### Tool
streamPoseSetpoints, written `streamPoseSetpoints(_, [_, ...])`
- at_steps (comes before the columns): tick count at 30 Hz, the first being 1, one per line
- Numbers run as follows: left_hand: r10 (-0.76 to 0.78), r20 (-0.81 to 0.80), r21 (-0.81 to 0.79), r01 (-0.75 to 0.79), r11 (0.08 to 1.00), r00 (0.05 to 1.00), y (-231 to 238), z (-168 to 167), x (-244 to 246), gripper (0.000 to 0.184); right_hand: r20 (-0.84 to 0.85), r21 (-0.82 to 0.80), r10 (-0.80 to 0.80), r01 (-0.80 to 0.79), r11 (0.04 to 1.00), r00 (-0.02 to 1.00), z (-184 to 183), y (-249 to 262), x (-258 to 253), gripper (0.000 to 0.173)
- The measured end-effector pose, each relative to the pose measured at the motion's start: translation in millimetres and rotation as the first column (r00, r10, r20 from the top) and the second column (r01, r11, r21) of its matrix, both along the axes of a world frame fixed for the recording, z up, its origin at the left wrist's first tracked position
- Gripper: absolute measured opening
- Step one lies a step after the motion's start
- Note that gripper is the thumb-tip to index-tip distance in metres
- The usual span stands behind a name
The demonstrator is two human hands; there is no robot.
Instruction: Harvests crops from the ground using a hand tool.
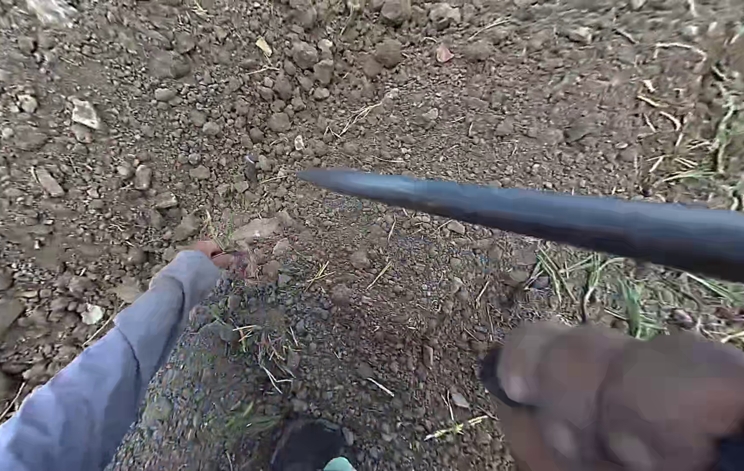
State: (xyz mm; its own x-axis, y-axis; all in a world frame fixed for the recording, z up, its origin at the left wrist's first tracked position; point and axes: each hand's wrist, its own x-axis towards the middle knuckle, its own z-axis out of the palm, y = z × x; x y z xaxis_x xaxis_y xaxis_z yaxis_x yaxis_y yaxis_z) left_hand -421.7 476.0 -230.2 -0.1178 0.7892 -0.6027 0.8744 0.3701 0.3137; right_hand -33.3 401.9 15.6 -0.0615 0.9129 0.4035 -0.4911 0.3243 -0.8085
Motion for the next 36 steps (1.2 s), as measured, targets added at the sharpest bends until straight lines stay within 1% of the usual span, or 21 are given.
streamPoseSetpoints(1, [0.034,0.010,0.012,-0.034,0.999,0.999,7.0,7.3,-4.2,0.039,-0.010,-0.007,-0.126,0.126,0.992,0.992,-21.4,22.2,-35.9,0.026])
streamPoseSetpoints(3, [0.078,0.043,0.029,-0.079,0.996,0.996,31.0,29.4,6.3,0.040,0.195,-0.121,-0.190,0.216,0.969,0.962,-84.7,48.1,-89.5,0.039])
streamPoseSetpoints(5, [0.039,0.050,-0.021,-0.038,0.999,0.998,58.6,50.2,35.2,0.041,0.451,-0.385,0.000,0.194,0.902,0.892,-155.4,52.6,-120.3,0.051])
streamPoseSetpoints(7, [-0.068,0.028,-0.141,0.071,0.987,0.997,73.0,55.4,74.1,0.041,0.475,-0.617,0.133,0.222,0.755,0.870,-195.7,40.6,-132.3,0.054])
streamPoseSetpoints(8, [-0.139,0.007,-0.238,0.137,0.962,0.990,75.6,53.4,95.2,0.040,0.463,-0.648,0.114,0.248,0.720,0.879,-192.0,30.6,-129.9,0.056])
streamPoseSetpoints(9, [-0.208,-0.008,-0.331,0.194,0.924,0.978,75.8,47.3,112.8,0.041,0.432,-0.621,0.048,0.258,0.740,0.900,-178.4,21.6,-123.4,0.053])
streamPoseSetpoints(11, [-0.268,-0.001,-0.436,0.241,0.867,0.963,55.7,20.2,126.9,0.044,0.355,-0.471,-0.075,0.248,0.847,0.932,-138.0,-6.7,-95.1,0.045])
streamPoseSetpoints(12, [-0.216,0.022,-0.381,0.208,0.901,0.976,38.8,7.6,120.8,0.045,0.343,-0.387,-0.100,0.238,0.891,0.934,-119.9,-22.8,-76.3,0.042])
streamPoseSetpoints(14, [-0.025,0.119,-0.089,0.036,0.995,0.993,19.8,-0.7,96.1,0.041,0.387,-0.276,-0.099,0.218,0.936,0.917,-104.2,-48.6,-43.9,0.043])
streamPoseSetpoints(16, [0.088,0.175,0.041,-0.096,0.995,0.981,20.5,27.3,82.4,0.033,0.481,-0.294,-0.093,0.260,0.920,0.872,-103.2,-62.6,-31.8,0.046])
streamPoseSetpoints(18, [0.040,0.236,0.117,-0.069,0.991,0.971,18.7,50.6,81.5,0.028,0.488,-0.375,-0.067,0.278,0.884,0.870,-87.6,-56.5,-33.9,0.048])
streamPoseSetpoints(20, [-0.187,0.292,0.180,0.139,0.974,0.938,3.4,38.3,78.5,0.016,0.366,-0.337,-0.028,0.160,0.928,0.930,-67.4,-47.2,-33.9,0.040])
streamPoseSetpoints(22, [-0.411,0.230,0.079,0.404,0.911,0.882,-13.7,16.0,66.9,0.011,0.206,-0.155,0.001,0.032,0.987,0.978,-67.1,-39.3,-33.3,0.025])
streamPoseSetpoints(24, [-0.499,0.112,0.028,0.500,0.866,0.859,1.1,17.7,52.3,0.013,0.299,-0.057,-0.098,0.120,0.991,0.949,-88.1,-23.0,-50.9,0.030])
streamPoseSetpoints(26, [-0.524,0.040,0.007,0.525,0.851,0.850,28.4,48.0,59.5,0.019,0.558,-0.201,-0.096,0.246,0.948,0.824,-120.0,-10.2,-75.5,0.054])
streamPoseSetpoints(28, [-0.561,0.019,-0.026,0.562,0.827,0.827,37.2,62.1,93.1,0.020,0.631,-0.439,0.045,0.309,0.844,0.774,-150.5,-12.5,-86.8,0.064])
streamPoseSetpoints(30, [-0.643,0.010,-0.192,0.632,0.750,0.766,25.4,46.7,135.2,0.022,0.592,-0.432,-0.050,0.369,0.823,0.805,-141.8,-25.0,-77.2,0.065])
streamPoseSetpoints(32, [-0.667,0.041,-0.340,0.638,0.690,0.744,-3.2,25.3,156.2,0.027,0.550,-0.304,-0.133,0.346,0.887,0.825,-105.7,-55.6,-47.3,0.055])
streamPoseSetpoints(33, [-0.642,0.054,-0.269,0.631,0.728,0.764,-14.8,22.2,153.9,0.025,0.513,-0.265,-0.127,0.298,0.917,0.849,-92.6,-74.8,-29.6,0.050])
streamPoseSetpoints(35, [-0.543,0.079,0.093,0.537,0.839,0.836,-5.1,26.2,141.3,0.019,0.461,-0.218,-0.082,0.202,0.955,0.884,-90.7,-99.9,-2.9,0.042])
streamPoseSetpoints(36, [-0.513,0.118,0.250,0.475,0.844,0.850,5.2,31.0,137.7,0.018,0.463,-0.218,-0.089,0.211,0.953,0.882,-91.7,-106.7,2.3,0.043])
